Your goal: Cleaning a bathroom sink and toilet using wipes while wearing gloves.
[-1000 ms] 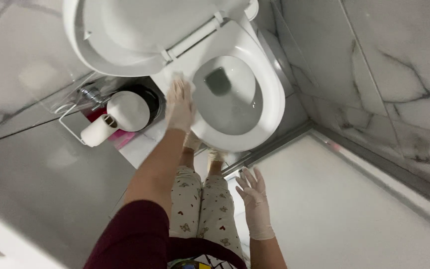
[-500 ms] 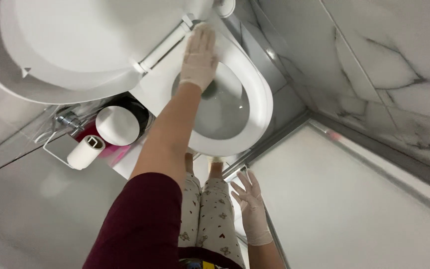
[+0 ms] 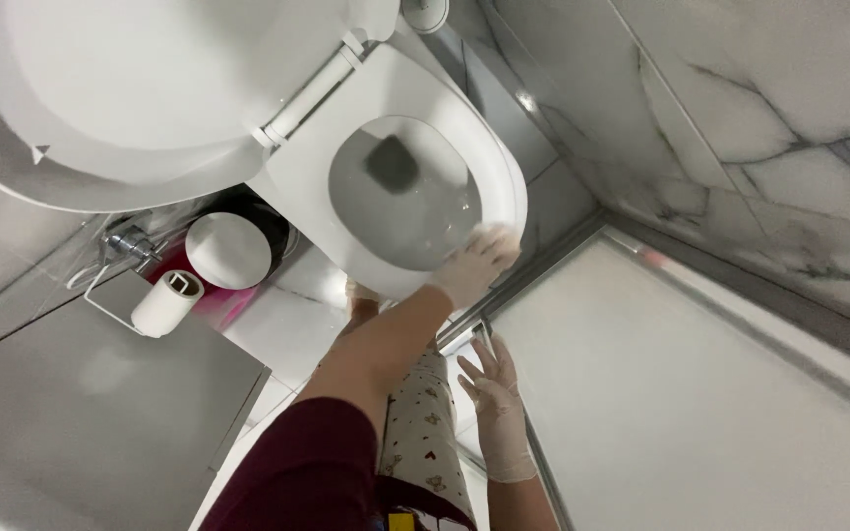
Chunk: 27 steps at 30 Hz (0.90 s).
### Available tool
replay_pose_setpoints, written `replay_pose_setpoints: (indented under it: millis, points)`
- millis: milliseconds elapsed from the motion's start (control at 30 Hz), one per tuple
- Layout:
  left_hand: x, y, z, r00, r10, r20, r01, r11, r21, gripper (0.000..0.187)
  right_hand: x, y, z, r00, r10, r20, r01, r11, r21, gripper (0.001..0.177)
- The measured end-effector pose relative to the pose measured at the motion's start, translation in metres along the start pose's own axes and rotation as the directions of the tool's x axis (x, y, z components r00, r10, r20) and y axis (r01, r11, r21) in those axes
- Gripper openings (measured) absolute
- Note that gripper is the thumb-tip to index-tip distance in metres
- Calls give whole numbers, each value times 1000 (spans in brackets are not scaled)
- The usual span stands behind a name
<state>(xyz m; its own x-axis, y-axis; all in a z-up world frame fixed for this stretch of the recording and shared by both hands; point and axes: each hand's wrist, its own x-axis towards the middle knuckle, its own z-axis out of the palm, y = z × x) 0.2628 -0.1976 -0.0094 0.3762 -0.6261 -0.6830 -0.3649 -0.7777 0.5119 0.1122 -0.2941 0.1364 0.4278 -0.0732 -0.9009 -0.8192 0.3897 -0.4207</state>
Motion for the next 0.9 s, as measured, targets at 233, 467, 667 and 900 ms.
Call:
replay_pose_setpoints:
  millis: [233, 467, 667, 900]
  points:
    - [-108, -44, 47, 988, 153, -1, -153, 984, -87, 81, -12, -4, -3, 999, -24, 29, 24, 1000, 15, 86]
    - [-143, -237, 156, 991, -91, -97, 43, 909, -415, 70, -12, 0, 3, 1000, 1, -7, -2, 995, -103, 86]
    - [-174, -201, 30, 871, -418, -260, 126, 699, -704, 55, -6, 28, 2, 998, 4, 65, 0, 999, -51, 86]
    - [-173, -234, 68, 600, -736, -315, 57, 432, -900, 45, -9, 21, 16, 999, 19, 28, -17, 996, -87, 85]
